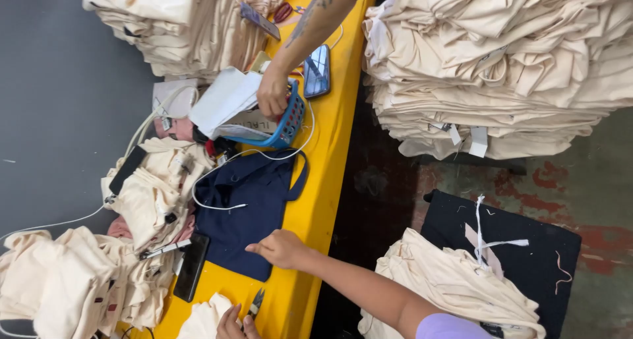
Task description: Trimming loose threads from t-shirts using scissors and folding them for packaging.
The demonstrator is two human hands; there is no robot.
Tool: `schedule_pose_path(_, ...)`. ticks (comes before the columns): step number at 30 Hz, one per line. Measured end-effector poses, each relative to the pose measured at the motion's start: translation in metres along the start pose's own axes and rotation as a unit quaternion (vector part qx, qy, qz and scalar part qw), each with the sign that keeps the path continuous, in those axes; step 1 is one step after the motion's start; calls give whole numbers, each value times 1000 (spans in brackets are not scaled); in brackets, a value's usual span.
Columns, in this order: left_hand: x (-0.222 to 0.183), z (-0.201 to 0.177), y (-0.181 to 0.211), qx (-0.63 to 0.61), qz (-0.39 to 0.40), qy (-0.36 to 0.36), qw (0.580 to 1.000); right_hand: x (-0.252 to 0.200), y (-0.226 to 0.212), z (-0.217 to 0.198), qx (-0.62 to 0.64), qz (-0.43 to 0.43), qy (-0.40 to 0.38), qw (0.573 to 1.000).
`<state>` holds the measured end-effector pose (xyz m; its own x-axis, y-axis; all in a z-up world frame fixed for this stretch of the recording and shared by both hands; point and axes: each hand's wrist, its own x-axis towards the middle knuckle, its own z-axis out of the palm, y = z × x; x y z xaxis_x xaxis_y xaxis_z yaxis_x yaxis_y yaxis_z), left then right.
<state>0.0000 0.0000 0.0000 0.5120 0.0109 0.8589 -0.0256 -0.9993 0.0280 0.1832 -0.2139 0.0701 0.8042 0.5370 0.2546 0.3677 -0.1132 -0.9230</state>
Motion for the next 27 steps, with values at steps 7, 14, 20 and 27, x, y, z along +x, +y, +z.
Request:
schedule_pose_path(7, 14, -43, 25, -84, -113, -49, 989, 6, 12, 13, -65, 13, 17, 998)
schedule_pose_path(14, 50, -58, 23, -16, -47, -410, 911, 5, 15, 18, -155, -37, 25, 987)
schedule_pose_path(20, 48, -36, 35, -26, 31, -362, 931, 2, -3, 22, -245, -25, 35, 969)
schedule_pose_path(27, 54, -207, -115, -42, -208, -318, 924, -13, -42, 48, -377, -78, 173, 907)
